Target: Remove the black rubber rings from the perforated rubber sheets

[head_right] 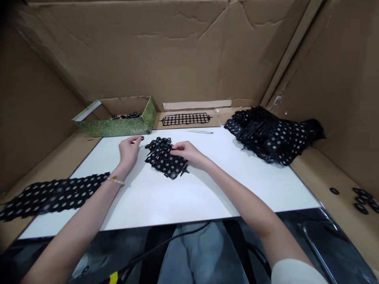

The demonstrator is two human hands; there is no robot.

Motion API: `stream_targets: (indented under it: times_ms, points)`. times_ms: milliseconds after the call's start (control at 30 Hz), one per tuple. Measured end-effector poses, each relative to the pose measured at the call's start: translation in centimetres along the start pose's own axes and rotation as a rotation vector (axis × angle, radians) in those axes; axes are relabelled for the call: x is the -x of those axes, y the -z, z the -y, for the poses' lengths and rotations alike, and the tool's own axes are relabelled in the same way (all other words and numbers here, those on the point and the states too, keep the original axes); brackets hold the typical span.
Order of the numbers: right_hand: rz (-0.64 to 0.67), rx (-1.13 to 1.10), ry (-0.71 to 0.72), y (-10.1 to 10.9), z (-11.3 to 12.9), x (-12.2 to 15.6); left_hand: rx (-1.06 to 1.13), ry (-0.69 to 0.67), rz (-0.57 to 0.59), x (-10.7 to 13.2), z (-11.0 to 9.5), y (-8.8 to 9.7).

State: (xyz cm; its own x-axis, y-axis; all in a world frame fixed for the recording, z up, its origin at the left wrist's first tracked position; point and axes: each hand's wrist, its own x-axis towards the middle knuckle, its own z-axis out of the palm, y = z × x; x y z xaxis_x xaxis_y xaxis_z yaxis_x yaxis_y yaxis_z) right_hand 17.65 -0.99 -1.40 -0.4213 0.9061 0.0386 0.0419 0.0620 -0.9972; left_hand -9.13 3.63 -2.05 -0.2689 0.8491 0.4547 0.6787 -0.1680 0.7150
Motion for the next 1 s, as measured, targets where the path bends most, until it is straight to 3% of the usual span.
stream_targets:
  times_ms: [100,167,267,367,467,700,800,900,1000]
  points:
    - [-0.008,-0.034,-0.030,-0.1,-0.1,0.1,-0.230,-0.135,0.155,0.9,-0.7,-0.1]
    - [-0.009,-0.049,-0.033,-0.3,-0.1,0.2,-0.261,-0.179,0.169,1.7,-2.0,-0.1]
    - [-0.025,-0.073,-0.016,-0.7,-0.1,0.2,-0.097,-0.325,0.188,3.2,-4.8,0.2]
    - [-0.033,-0.075,0.041,-1.0,-0.4,0.0,0.026,-0.473,0.368,4.6,-7.1,0.6]
    - [-0.027,-0.064,0.090,-1.1,-0.8,-0.2,0.057,-0.485,0.434,5.3,-7.8,0.5]
    - [0.018,-0.107,-0.027,-1.3,-0.5,0.2,0.183,-0.140,0.381,4.2,-6.4,-0.4]
    - [0.001,-0.053,0.003,-1.2,-0.3,0.2,0.227,-0.015,0.226,3.0,-5.1,-0.4]
    - [-0.008,-0.008,0.007,-1.0,-0.2,0.2,0.103,-0.023,0.056,1.7,-3.2,0.0]
    - [-0.021,-0.042,0.004,-1.0,-0.2,0.2,-0.156,-0.136,0.126,1.1,-1.4,0.3]
